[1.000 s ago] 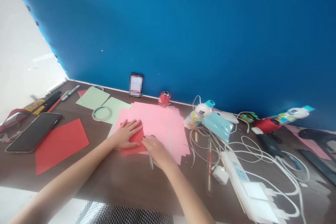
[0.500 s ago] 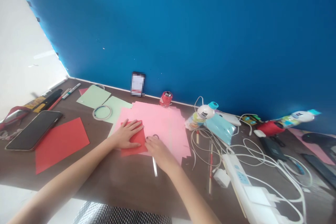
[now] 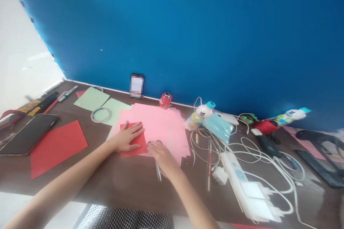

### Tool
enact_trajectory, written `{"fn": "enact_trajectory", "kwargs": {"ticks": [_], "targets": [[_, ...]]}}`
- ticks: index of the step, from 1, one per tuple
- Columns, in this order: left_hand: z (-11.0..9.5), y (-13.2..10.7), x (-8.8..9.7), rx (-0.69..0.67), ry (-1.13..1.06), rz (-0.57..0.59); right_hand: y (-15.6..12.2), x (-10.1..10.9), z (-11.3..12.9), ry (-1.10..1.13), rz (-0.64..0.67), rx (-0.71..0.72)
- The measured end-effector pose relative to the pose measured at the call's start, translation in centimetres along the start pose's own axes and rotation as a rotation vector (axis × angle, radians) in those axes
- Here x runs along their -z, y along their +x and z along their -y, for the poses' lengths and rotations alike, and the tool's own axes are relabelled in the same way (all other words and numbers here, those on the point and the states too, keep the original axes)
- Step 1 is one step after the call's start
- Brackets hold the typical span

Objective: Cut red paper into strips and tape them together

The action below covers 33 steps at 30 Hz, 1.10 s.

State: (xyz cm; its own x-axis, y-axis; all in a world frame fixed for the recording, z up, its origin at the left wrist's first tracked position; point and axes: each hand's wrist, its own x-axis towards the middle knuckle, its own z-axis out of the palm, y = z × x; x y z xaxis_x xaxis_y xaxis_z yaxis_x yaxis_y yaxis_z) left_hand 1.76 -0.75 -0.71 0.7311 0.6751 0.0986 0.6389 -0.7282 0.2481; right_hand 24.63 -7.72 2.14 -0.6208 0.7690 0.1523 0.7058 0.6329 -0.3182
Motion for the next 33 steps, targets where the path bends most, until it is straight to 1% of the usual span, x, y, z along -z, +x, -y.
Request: {"fn": "enact_trajectory", "kwargs": {"ticks": [2,5,7,10,13,17,20,23,25,27,28,30,32,33], "targets": [[0.0,0.0,-0.1,-0.022,0.001,0.013,0.8,-0.7,0.0,0.051,-0.016,-0.006],[0.0,0.0,-0.2,-0.017,-0.006,0.029,1.5,-1.4,0.1,0.109,0.005,-0.022],[0.0,0.0,-0.3,-0.008,-0.015,0.039,1.4,-1.1,0.3,0.13,0.034,-0.022],[0.0,0.0,-0.3,-0.003,-0.02,0.048,0.6,0.1,1.0,0.122,0.061,-0.017],[0.0,0.0,-0.1,0.003,-0.023,0.051,-0.2,1.2,2.1,0.084,0.061,-0.027],[-0.6,0.1,0.3,0.022,-0.021,0.022,-1.1,1.3,3.2,0.04,0.058,-0.021],[-1.7,0.6,0.1,0.072,-0.008,-0.022,-1.6,1.2,3.3,0.07,0.083,-0.05],[-3.1,1.1,-0.9,0.177,0.008,-0.057,-2.0,1.8,2.5,0.16,0.095,-0.059],[-3.7,1.4,-1.6,0.225,0.007,-0.059,-2.2,2.4,1.2,0.172,0.062,-0.052],[-4.0,1.5,-2.2,0.242,0.004,-0.061,-2.4,2.9,-0.5,0.079,-0.01,-0.072],[-4.0,1.5,-2.4,0.244,0.0,-0.064,-2.6,3.1,-1.5,0.016,-0.059,-0.112],[-3.8,1.5,-2.7,0.245,-0.012,-0.073,-2.7,3.2,-3.1,-0.082,-0.098,-0.21],[-3.5,1.4,-2.9,0.24,-0.028,-0.082,-2.5,3.1,-3.8,-0.135,-0.096,-0.275],[-3.4,1.3,-2.9,0.235,-0.036,-0.083,-2.2,2.9,-3.6,-0.134,-0.097,-0.292]]}}
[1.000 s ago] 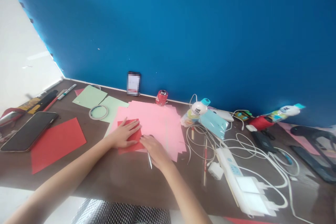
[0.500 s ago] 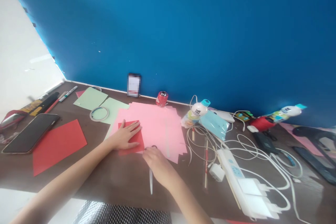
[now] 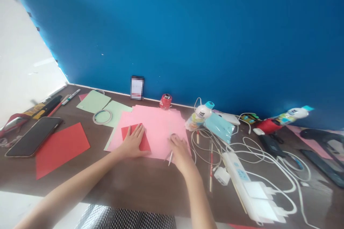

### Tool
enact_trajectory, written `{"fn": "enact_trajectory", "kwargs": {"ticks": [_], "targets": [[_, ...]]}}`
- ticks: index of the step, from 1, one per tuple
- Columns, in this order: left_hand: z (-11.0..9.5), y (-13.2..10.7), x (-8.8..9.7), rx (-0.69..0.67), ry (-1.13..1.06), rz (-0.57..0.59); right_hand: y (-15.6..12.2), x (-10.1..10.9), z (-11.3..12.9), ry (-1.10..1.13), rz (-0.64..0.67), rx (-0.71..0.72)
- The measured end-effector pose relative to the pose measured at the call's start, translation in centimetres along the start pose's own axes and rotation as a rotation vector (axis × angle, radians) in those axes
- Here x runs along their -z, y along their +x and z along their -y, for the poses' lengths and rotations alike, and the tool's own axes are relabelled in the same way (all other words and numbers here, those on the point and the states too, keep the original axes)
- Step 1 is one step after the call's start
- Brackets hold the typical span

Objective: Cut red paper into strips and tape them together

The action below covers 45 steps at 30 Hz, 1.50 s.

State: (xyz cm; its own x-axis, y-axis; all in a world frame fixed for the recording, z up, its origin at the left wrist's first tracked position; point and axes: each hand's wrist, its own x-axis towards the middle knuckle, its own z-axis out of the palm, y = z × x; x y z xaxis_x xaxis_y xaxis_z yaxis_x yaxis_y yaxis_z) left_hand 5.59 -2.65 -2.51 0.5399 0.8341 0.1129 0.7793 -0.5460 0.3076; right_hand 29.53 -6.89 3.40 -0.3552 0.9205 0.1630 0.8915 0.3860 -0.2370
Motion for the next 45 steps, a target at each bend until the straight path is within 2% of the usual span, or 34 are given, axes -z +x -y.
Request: {"fn": "enact_trajectory", "kwargs": {"ticks": [3,7,10,16,19,22,24,29,31,36,39,42,45], "targets": [[0.4,0.0,0.3,-0.021,-0.023,0.018,1.3,-0.7,2.9,0.072,-0.007,-0.054],[1.2,-0.1,1.3,-0.087,-0.088,0.087,3.8,-2.8,7.8,0.03,0.112,-0.257],[2.3,-0.3,2.1,-0.048,-0.203,0.083,4.8,-4.6,9.1,-0.005,0.087,-0.281],[4.2,-0.4,3.1,0.218,-0.292,-0.242,4.1,-6.2,7.5,0.139,-0.041,-0.238],[4.5,-0.2,3.1,0.187,-0.273,-0.29,3.9,-6.4,6.8,0.206,-0.07,-0.203],[4.6,0.0,3.0,0.128,-0.313,-0.285,4.1,-6.6,6.5,0.231,-0.124,-0.177],[4.7,0.0,3.0,0.143,-0.403,-0.25,4.2,-6.7,6.3,0.299,-0.164,-0.197],[4.9,0.2,4.0,0.203,-0.711,-0.243,4.4,-6.7,6.1,0.75,-0.267,-0.248],[4.8,0.2,4.3,0.23,-0.839,-0.236,4.4,-6.4,6.1,0.862,-0.308,-0.24],[4.9,0.0,4.3,0.359,-1.159,-0.216,4.5,-5.7,6.0,0.844,-0.344,-0.15],[5.1,0.0,4.2,0.339,-1.165,-0.247,4.5,-5.4,6.0,0.822,-0.335,-0.102],[5.3,0.0,4.2,0.299,-1.122,-0.254,4.4,-5.2,6.1,0.792,-0.376,-0.167],[5.4,0.0,4.1,0.257,-1.151,-0.178,4.4,-4.9,6.3,0.744,-0.405,-0.265]]}}
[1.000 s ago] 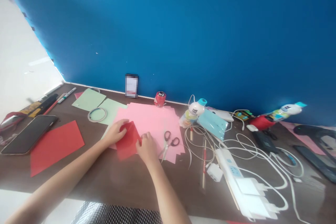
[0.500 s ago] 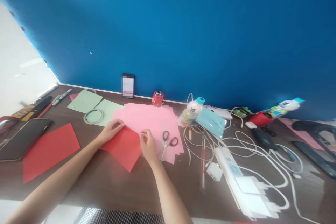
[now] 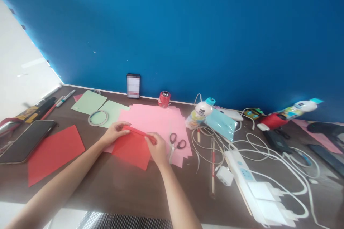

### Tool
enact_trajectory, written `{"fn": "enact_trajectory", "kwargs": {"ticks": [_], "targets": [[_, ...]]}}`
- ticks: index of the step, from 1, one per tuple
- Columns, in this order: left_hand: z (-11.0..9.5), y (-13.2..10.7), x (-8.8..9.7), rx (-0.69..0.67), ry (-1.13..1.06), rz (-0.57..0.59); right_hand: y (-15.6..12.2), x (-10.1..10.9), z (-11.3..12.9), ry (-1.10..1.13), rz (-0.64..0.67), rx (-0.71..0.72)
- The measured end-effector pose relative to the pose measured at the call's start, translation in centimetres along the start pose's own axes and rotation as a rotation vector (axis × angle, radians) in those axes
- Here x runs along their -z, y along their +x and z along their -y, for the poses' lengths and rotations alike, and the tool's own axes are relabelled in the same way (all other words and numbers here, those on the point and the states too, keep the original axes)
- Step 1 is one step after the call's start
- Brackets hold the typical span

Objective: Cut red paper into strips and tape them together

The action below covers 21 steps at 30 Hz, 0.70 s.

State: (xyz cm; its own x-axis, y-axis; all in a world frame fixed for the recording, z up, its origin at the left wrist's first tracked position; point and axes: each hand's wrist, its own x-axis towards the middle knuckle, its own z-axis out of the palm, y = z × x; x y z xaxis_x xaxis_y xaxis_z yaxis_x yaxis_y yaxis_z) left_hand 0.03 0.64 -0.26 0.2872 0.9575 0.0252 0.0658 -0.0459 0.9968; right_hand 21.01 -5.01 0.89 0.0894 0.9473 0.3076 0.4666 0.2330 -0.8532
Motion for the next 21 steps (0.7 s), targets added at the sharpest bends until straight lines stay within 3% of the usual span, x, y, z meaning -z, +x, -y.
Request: {"fn": "enact_trajectory", "kwargs": {"ticks": [6,14,21], "targets": [[-0.2,-0.1,-0.1,0.066,0.004,0.006,0.0,0.2,0.5,-0.03,-0.002,-0.058],[-1.0,-0.5,-0.2,-0.003,0.13,0.045,0.0,0.4,0.6,-0.058,0.015,-0.107],[-1.0,-0.6,-0.3,0.101,0.042,-0.002,0.0,0.1,0.2,0.044,0.044,0.021]]}}
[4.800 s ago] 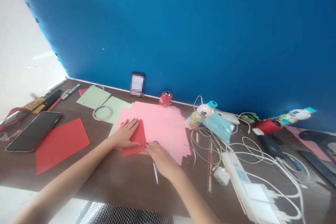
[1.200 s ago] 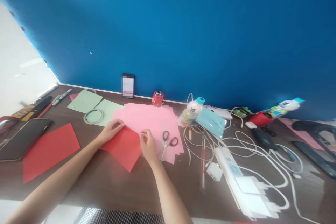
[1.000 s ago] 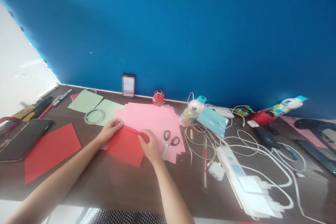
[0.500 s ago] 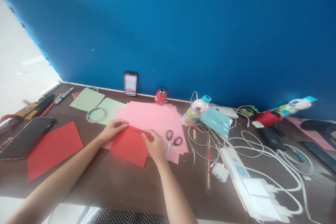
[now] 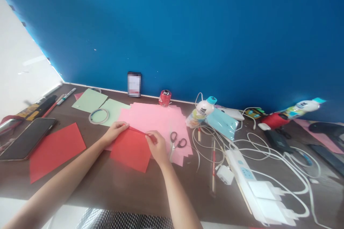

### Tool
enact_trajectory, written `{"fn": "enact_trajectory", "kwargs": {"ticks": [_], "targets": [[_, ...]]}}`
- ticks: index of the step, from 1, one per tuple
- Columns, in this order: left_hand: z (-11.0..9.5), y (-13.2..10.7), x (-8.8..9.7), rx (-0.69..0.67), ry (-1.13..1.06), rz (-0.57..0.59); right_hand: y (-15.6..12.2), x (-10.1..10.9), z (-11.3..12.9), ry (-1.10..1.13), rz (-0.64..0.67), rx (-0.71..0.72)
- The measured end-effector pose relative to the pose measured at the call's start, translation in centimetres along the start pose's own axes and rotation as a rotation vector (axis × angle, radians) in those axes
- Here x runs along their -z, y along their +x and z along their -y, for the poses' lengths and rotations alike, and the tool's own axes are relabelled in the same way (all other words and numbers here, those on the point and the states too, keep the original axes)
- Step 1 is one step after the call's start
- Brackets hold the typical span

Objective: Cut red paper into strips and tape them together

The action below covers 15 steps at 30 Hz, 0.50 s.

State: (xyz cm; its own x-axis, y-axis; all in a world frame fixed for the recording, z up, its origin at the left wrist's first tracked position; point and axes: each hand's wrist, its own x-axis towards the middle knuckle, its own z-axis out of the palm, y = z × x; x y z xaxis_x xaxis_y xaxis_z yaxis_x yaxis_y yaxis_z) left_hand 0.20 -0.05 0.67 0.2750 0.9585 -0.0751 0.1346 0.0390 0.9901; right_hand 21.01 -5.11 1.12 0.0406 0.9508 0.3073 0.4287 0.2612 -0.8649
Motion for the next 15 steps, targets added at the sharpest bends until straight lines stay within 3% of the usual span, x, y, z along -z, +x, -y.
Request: {"fn": "enact_trajectory", "kwargs": {"ticks": [6,15], "targets": [[-0.2,-0.12,0.05,-0.026,-0.016,0.005,0.0,0.32,-0.42,0.045,-0.011,0.104],[0.16,0.46,0.16,-0.139,0.06,0.021,0.0,0.42,-0.02,0.009,-0.011,0.013]]}}
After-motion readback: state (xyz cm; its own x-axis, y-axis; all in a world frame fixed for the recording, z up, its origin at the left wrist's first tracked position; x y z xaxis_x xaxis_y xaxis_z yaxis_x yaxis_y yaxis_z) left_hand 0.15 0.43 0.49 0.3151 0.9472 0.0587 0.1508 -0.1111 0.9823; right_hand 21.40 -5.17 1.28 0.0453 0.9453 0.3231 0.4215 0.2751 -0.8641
